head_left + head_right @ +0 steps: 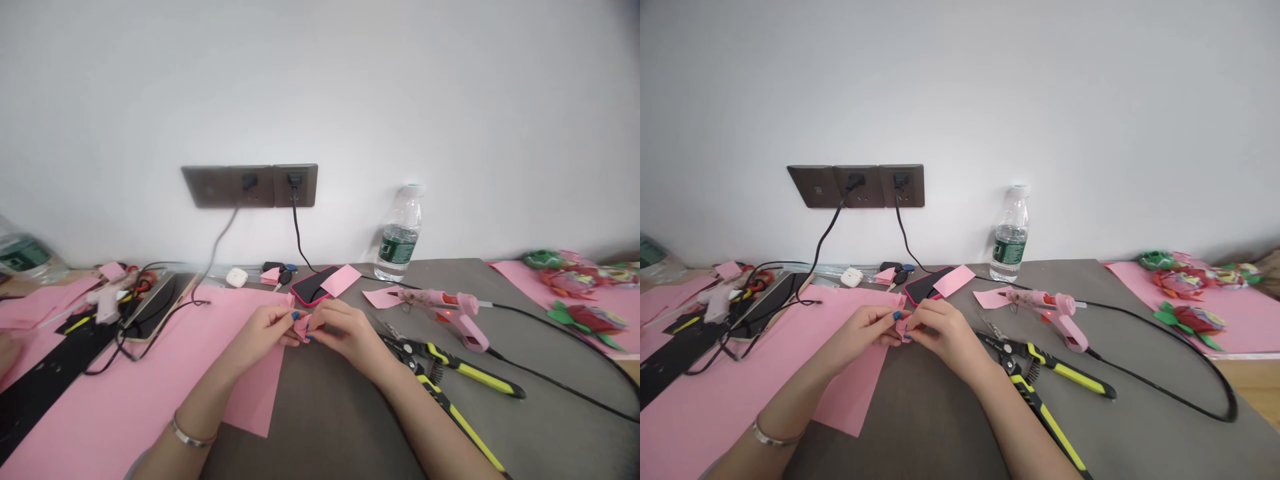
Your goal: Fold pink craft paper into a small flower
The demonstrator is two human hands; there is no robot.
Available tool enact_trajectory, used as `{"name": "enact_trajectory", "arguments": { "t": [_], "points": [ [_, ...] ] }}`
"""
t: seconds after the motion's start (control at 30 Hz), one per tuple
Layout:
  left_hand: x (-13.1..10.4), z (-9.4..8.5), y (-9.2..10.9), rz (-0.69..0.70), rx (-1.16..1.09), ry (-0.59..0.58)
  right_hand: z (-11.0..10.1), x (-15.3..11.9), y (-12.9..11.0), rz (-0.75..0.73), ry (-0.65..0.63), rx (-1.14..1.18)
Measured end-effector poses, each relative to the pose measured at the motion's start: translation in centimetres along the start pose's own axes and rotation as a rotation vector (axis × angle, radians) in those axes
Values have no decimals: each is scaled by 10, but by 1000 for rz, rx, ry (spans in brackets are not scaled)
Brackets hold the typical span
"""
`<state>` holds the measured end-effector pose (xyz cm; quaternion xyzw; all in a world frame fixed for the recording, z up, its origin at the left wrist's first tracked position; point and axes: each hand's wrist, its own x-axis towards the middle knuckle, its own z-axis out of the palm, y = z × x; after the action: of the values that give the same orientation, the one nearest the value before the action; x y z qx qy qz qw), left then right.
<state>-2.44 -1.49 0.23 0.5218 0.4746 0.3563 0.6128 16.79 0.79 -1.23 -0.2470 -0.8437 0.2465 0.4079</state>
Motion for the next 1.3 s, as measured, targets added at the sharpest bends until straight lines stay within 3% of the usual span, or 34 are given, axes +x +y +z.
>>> {"name": "enact_trajectory", "arguments": {
  "t": [0.23, 0.5, 0.8, 0.93, 1.03, 1.17, 1.3],
  "points": [
    [1, 7, -3, 77, -88, 39, 1, 3, 2, 171, 240, 73],
    [7, 14, -11, 91, -226, 120, 9, -1, 4, 306, 262, 79],
    [11, 24, -19, 136, -300, 233, 20, 1, 1, 471, 403, 328],
    [9, 28, -19, 234, -193, 308, 25, 1, 4, 522, 461, 481],
    [7, 26, -17, 314, 50, 338, 26, 1, 6, 583, 431, 628],
    [4, 17, -13, 404, 344, 281, 24, 1, 7, 703, 405, 753],
    [3, 13, -10, 484, 399, 209, 23, 2, 6, 724, 368, 743]
  ]
}}
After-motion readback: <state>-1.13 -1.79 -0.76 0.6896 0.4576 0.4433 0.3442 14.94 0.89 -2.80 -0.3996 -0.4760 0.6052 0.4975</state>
